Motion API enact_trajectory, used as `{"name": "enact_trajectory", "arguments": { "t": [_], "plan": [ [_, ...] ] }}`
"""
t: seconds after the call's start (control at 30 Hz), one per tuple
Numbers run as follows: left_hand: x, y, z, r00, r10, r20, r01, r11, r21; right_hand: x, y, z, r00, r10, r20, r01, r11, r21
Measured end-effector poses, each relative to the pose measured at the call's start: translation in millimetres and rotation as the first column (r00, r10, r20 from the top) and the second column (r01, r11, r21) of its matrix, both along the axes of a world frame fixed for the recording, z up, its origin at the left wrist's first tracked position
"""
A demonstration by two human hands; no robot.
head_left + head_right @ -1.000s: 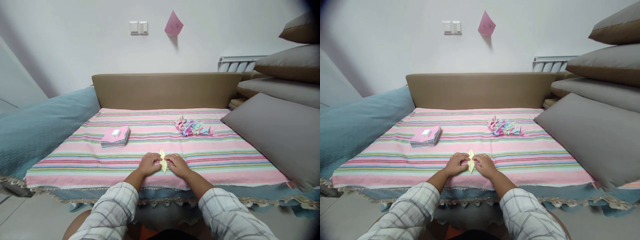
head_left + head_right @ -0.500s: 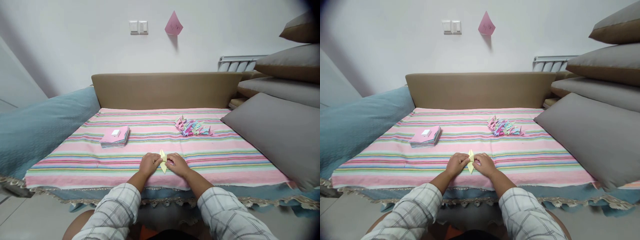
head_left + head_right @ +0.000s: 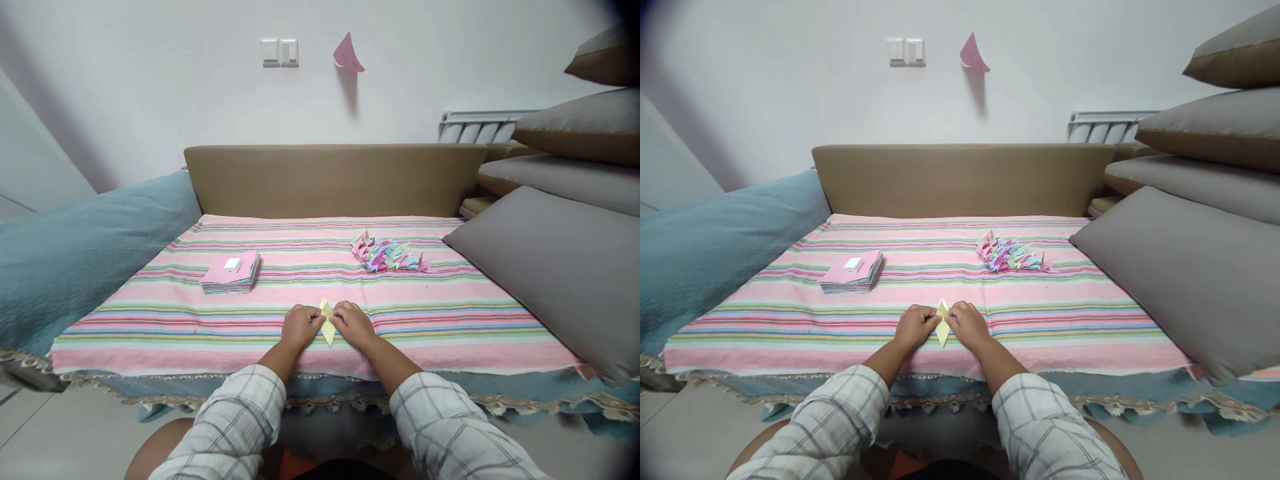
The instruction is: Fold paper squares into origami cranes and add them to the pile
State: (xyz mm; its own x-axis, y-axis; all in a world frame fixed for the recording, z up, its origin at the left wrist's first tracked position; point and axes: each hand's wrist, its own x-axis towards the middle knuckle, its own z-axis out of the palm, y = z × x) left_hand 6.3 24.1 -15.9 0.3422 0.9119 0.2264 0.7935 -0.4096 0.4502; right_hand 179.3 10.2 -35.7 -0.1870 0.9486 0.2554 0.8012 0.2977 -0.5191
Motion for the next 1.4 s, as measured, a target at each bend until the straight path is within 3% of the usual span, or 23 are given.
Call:
{"name": "enact_trajectory", "arguments": {
  "t": [0.27,0.5,0.8,1.4],
  "plan": [
    [4,0,-1.8,0.997,0.068,-0.048,-0.068,0.998,0.014,-8,1,3.9,0.994,-0.109,-0.031,0.108,0.994,-0.034],
    [4,-2,-3.6,0.987,0.153,0.052,-0.154,0.988,0.005,-18,4,-0.3,0.97,-0.241,-0.034,0.242,0.97,0.001],
    [3,-2,-4.1,1.0,0.021,-0.003,-0.021,1.0,0.019,-27,4,5.1,0.938,-0.346,0.014,0.346,0.938,-0.029],
    [3,-6,-8.2,0.997,0.003,-0.074,0.006,0.992,0.123,-29,6,4.2,0.93,-0.367,0.029,0.367,0.93,-0.027]
  ]
}}
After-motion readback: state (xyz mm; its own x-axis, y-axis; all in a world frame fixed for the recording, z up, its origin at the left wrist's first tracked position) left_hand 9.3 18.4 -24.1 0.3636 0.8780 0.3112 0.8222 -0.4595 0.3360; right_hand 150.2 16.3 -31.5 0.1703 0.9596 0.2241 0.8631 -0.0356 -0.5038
